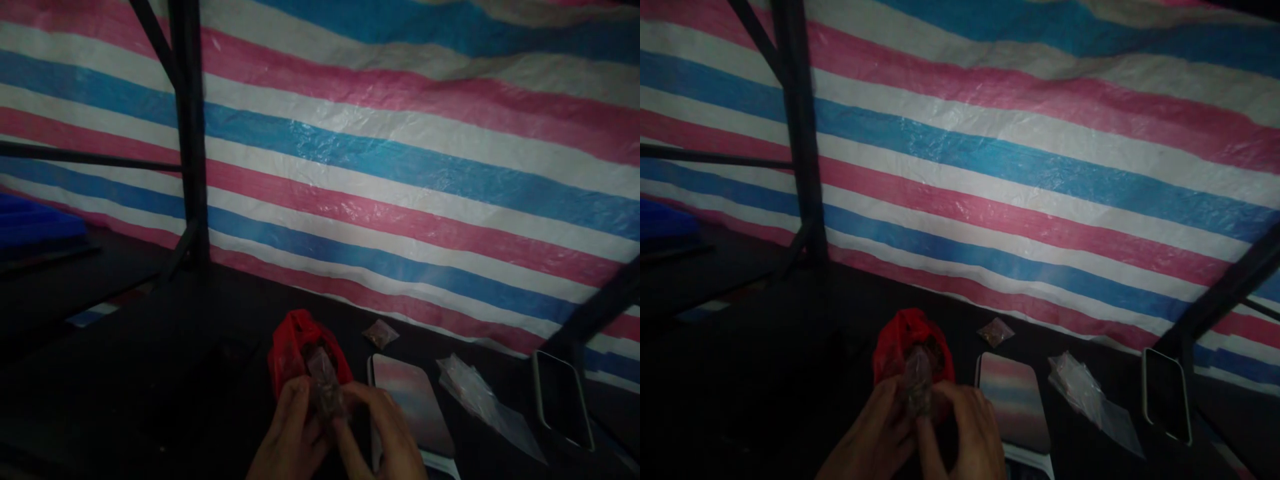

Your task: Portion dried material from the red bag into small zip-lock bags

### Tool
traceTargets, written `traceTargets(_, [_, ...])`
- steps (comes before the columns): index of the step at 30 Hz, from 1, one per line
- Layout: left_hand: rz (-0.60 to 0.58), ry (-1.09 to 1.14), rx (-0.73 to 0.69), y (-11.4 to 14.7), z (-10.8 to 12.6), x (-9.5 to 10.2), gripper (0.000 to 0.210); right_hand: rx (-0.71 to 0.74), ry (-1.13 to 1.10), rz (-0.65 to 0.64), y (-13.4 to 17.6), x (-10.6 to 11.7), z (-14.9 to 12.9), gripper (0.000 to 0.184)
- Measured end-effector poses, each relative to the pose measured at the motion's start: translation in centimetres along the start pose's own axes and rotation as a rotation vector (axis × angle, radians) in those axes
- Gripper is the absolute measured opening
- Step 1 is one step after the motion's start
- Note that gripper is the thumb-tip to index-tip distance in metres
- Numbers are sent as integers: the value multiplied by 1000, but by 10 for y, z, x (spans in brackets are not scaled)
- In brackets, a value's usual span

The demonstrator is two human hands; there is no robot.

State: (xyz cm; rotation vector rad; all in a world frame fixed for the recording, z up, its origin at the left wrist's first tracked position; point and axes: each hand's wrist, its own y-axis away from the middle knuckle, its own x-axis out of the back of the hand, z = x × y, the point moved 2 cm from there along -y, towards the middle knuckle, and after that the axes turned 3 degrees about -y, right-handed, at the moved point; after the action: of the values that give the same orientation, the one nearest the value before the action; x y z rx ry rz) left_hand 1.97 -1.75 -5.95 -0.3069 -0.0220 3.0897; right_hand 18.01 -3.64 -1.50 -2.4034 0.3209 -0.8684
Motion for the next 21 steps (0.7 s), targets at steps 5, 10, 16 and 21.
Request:
traceTargets(5, [-24,-50,31,3,26,-6,46,-146,-110,-78,-24,18,12,23])
traceTargets(10, [48,-547,-164,2,28,15,32,-215,-163,-84,-37,22,7,27])
traceTargets(16, [-24,-760,-257,-1,7,27,35,-201,-106,-113,-47,25,-5,31])
traceTargets(21, [0,-802,-309,0,11,28,35,-202,-75,-119,-53,24,-11,32])
